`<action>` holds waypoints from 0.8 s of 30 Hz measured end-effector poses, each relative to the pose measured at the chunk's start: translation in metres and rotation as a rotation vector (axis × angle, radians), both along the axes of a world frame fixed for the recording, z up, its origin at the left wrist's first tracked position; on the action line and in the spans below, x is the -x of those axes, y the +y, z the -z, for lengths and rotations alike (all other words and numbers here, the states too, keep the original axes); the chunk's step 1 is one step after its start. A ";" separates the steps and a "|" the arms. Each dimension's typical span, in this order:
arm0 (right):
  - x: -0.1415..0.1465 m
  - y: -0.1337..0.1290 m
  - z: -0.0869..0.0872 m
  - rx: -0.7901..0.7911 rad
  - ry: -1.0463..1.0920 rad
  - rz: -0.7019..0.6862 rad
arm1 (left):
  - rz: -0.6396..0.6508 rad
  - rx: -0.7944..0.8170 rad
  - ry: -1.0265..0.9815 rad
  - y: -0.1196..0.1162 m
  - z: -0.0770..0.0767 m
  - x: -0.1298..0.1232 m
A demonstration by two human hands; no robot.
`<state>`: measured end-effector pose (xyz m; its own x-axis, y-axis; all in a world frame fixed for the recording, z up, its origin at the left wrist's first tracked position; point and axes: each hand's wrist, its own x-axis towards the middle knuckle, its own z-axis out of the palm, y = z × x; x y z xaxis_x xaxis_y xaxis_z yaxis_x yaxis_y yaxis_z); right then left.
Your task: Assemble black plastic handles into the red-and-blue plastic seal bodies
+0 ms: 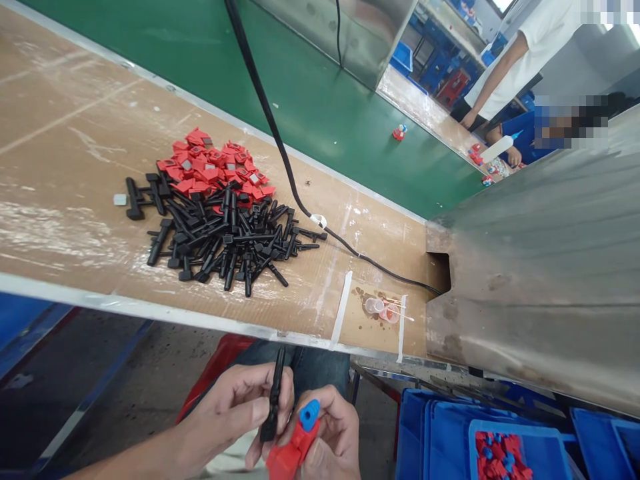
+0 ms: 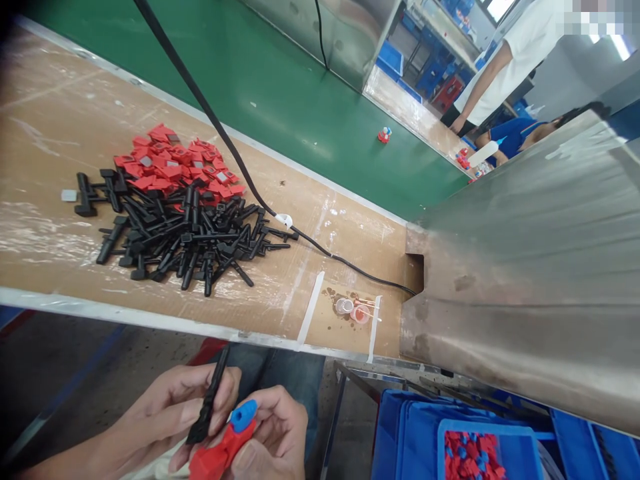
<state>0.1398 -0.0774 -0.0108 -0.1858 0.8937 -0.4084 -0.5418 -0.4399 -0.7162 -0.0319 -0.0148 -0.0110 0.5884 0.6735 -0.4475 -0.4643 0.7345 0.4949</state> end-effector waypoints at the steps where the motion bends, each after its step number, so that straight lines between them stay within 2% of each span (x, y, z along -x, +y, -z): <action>1: 0.000 0.000 0.000 0.004 0.000 -0.002 | 0.001 -0.017 -0.034 -0.001 0.006 -0.001; 4: 0.002 0.000 0.000 0.027 0.011 0.005 | 0.009 -0.091 -0.155 -0.004 0.025 -0.003; 6: 0.005 -0.001 0.004 0.036 0.016 0.026 | 0.013 -0.109 -0.190 -0.005 0.029 -0.005; 8: 0.008 -0.003 0.010 0.028 0.013 0.064 | 0.015 -0.071 -0.152 -0.004 0.024 -0.005; 11: 0.011 -0.006 0.017 -0.008 -0.001 0.140 | 0.019 -0.004 -0.058 0.001 0.006 -0.006; 13: 0.010 -0.005 0.015 0.005 -0.040 0.142 | 0.013 0.003 -0.017 0.003 -0.005 -0.006; 15: 0.007 -0.003 0.008 0.021 -0.093 0.112 | -0.003 -0.013 0.003 0.004 -0.007 -0.007; 17: 0.004 0.000 0.000 0.005 -0.140 0.107 | -0.014 -0.053 0.006 0.001 0.001 -0.009; 21: 0.000 0.001 -0.006 0.011 -0.233 0.132 | -0.016 -0.211 -0.041 -0.006 0.032 -0.011; 23: 0.000 -0.001 -0.003 0.012 -0.258 0.128 | -0.013 -0.247 -0.031 -0.008 0.039 -0.011; 24: -0.001 -0.002 -0.001 0.007 -0.264 0.124 | -0.015 -0.250 -0.017 -0.007 0.038 -0.011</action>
